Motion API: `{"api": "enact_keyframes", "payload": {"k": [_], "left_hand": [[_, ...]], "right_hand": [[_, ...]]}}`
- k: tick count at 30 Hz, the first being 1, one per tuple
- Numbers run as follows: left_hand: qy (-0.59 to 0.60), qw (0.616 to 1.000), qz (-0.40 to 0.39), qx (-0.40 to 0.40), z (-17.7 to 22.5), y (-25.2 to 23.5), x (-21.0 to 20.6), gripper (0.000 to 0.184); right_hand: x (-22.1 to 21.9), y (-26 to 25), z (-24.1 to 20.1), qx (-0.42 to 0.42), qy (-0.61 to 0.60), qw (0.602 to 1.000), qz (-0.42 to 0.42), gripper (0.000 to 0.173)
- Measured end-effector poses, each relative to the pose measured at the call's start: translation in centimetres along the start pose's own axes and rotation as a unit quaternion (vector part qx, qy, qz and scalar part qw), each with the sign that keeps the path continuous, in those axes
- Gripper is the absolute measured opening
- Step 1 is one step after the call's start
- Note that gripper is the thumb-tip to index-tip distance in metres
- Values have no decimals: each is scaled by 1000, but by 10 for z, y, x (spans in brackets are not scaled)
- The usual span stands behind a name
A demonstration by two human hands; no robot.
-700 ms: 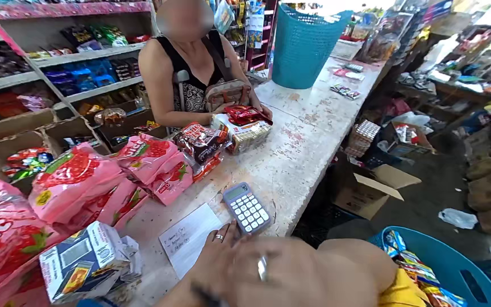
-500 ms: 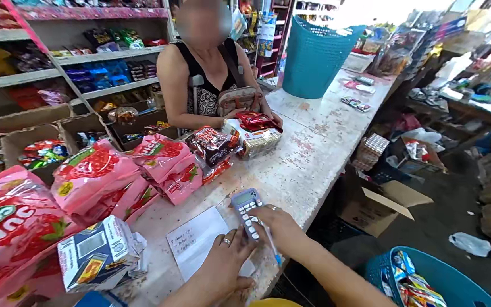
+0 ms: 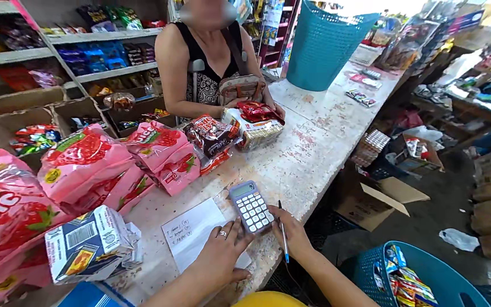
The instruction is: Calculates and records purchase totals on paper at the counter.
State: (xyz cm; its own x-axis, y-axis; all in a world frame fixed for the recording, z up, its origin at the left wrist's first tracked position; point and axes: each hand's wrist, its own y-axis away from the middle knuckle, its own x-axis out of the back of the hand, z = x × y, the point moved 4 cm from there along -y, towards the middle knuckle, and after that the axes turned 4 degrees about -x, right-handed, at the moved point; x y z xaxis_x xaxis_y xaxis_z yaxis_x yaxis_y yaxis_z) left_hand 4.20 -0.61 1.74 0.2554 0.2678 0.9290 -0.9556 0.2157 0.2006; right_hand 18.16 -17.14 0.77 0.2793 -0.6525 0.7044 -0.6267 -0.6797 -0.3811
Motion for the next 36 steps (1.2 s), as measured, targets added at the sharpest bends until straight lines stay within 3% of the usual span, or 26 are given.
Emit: {"api": "enact_keyframes", "payload": {"k": [11, 16, 20, 24, 27, 31, 36], "left_hand": [[-6, 1000, -16, -1, 0, -1, 0, 90], [-7, 1000, -16, 1, 0, -2, 1, 89], [-8, 1000, -22, 3, 1, -1, 1, 90], [-12, 1000, -8, 2, 0, -1, 0, 89], [-14, 1000, -16, 1, 1, -1, 1, 89], [-10, 1000, -8, 0, 0, -1, 0, 89], [-7, 1000, -13, 0, 0, -1, 1, 90]], "right_hand": [[7, -11, -7, -52, 20, 997, -50, 41], [15, -20, -12, -25, 30, 999, -5, 39], [8, -22, -14, -56, 62, 992, -93, 38], [6, -21, -17, -3, 70, 997, -17, 32], [7, -23, -21, -26, 76, 994, -79, 32], [5, -22, -20, -6, 73, 997, -32, 29], [7, -25, -21, -22, 76, 995, -68, 30]]}}
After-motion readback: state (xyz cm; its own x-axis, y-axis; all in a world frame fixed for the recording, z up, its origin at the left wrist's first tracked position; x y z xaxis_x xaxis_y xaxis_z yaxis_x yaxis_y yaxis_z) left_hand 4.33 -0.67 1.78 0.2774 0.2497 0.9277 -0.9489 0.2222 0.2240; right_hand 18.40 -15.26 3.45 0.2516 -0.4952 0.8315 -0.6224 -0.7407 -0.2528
